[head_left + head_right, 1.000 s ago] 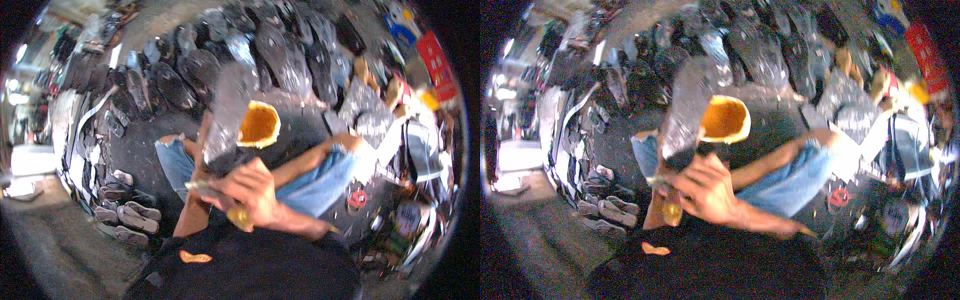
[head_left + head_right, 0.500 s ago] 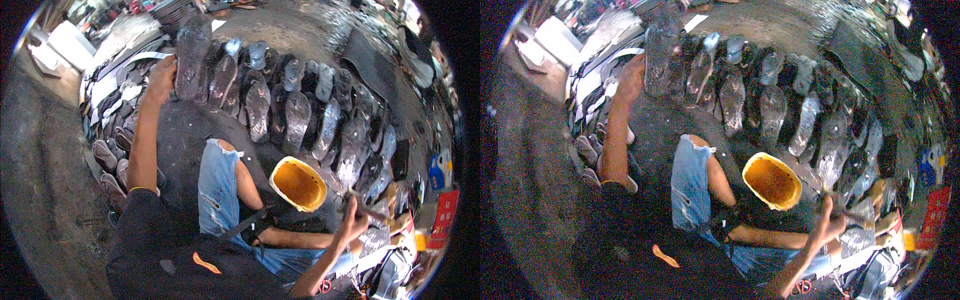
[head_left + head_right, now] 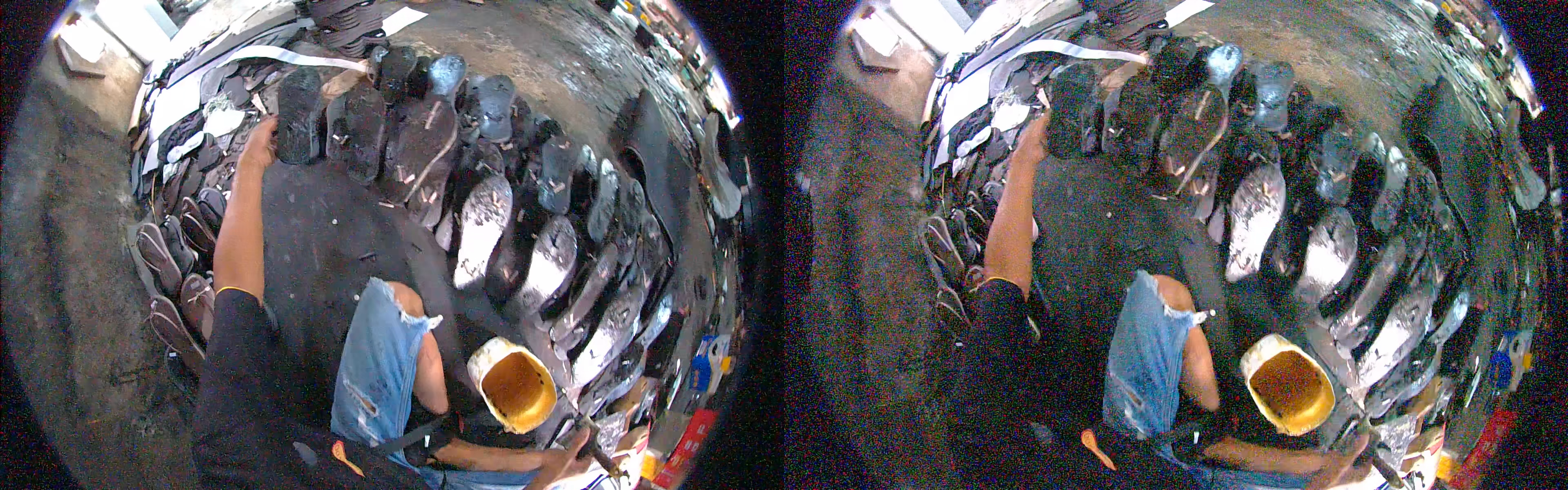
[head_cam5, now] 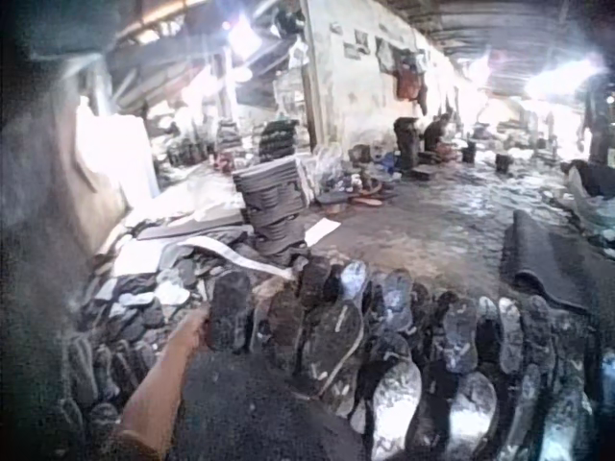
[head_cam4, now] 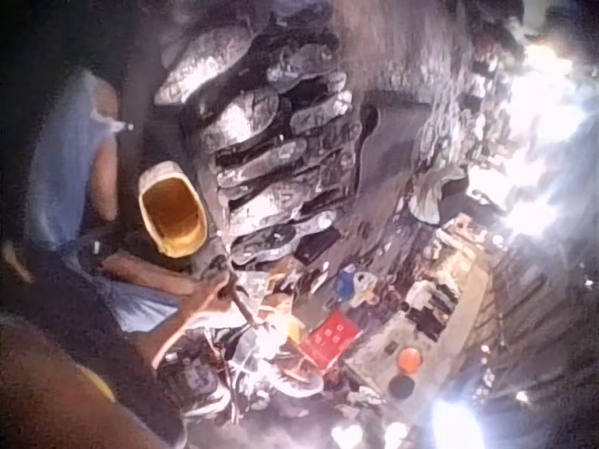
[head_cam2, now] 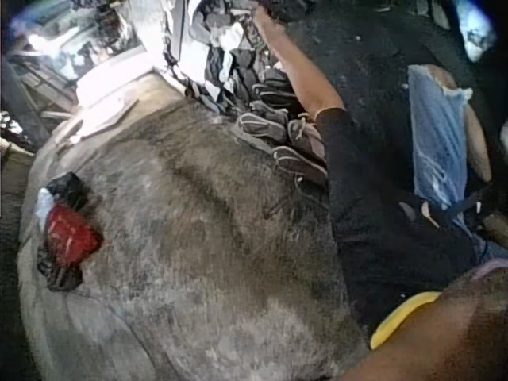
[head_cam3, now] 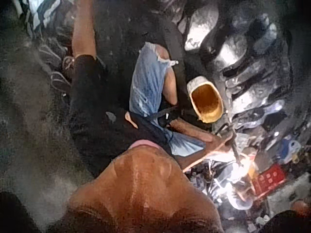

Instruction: The person sits on the floor and repeatedly picks up black slippers, applies a brown substance to the soles using a brush, and places them back in a pile. The task involves handling multiple slippers one at a time.

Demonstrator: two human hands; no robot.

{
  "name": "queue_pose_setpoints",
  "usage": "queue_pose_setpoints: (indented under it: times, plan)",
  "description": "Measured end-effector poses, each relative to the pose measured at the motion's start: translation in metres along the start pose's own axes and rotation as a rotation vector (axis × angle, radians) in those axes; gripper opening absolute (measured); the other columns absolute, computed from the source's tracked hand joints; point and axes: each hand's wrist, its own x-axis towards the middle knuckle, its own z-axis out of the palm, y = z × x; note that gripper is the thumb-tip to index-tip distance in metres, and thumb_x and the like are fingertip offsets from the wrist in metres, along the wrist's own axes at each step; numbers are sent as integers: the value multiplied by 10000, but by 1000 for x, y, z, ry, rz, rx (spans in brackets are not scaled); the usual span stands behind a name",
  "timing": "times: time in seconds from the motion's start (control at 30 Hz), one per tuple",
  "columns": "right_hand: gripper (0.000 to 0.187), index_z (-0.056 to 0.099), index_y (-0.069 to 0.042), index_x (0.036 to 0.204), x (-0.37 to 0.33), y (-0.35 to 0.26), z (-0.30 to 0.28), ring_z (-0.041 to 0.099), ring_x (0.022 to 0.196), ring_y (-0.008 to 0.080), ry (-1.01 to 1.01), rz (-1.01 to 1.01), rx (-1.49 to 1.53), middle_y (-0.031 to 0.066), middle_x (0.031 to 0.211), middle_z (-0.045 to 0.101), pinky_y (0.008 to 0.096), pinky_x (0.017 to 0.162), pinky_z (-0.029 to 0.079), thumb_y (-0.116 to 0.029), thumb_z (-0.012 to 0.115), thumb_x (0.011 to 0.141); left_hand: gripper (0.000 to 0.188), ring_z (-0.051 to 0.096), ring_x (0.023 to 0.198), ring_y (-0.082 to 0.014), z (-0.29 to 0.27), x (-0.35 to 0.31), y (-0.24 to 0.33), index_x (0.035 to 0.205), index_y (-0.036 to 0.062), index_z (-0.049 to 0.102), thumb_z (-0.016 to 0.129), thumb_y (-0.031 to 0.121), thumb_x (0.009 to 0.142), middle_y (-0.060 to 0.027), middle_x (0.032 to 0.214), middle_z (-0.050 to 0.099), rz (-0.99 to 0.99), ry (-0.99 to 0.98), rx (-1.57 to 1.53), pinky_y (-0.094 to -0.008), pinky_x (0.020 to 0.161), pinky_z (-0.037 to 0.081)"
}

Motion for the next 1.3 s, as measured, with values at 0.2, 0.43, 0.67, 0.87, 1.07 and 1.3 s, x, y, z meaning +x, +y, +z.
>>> queue_pose_setpoints:
  times: [0.2,0.43,0.67,0.87,1.07,1.3]
  plan:
    - [528,735,124,1062,-20,-58,40,717,880,293,-93,-115,-64,218,973,769,410,853,567,-393,749,954,373,716,1023,-251,-38,84,-55,1330,46,663,637,156,974,-103,1220,726,157,-134,204,-422,869,588]
    - [417,747,80,1064,-35,-79,38,726,884,277,-114,-210,-126,196,975,774,394,848,568,-322,750,954,257,746,964,-350,-37,-59,-66,1148,118,769,661,255,960,-179,1022,772,584,425,1157,-433,884,573]
    - [308,759,37,1066,-33,-76,8,736,888,260,-222,-261,-14,174,976,779,378,844,569,-250,750,954,365,739,896,-347,-215,-201,-25,998,70,758,743,424,907,-180,932,754,349,760,1850,-483,767,578]
    - [221,770,-1,1068,-42,-138,-14,744,892,245,-616,-388,-208,155,978,783,365,840,570,-189,751,954,852,711,1090,-432,-384,-122,-4,1213,-19,701,660,748,843,-251,1146,741,-121,432,2240,-528,944,553]
    - [173,776,-40,1027,-63,-76,21,743,904,277,-617,-666,262,136,940,772,380,823,572,-142,808,890,415,558,823,-173,-335,-148,41,1012,-2,731,714,411,979,-48,903,678,294,261,1105,-332,778,439]
    - [282,681,27,1118,-32,-62,-18,562,881,89,-460,-163,636,9,940,679,278,831,480,-245,660,1046,343,593,1243,-274,18,-431,-16,1273,18,665,690,206,988,-130,1385,629,638,-462,799,-412,1101,455]
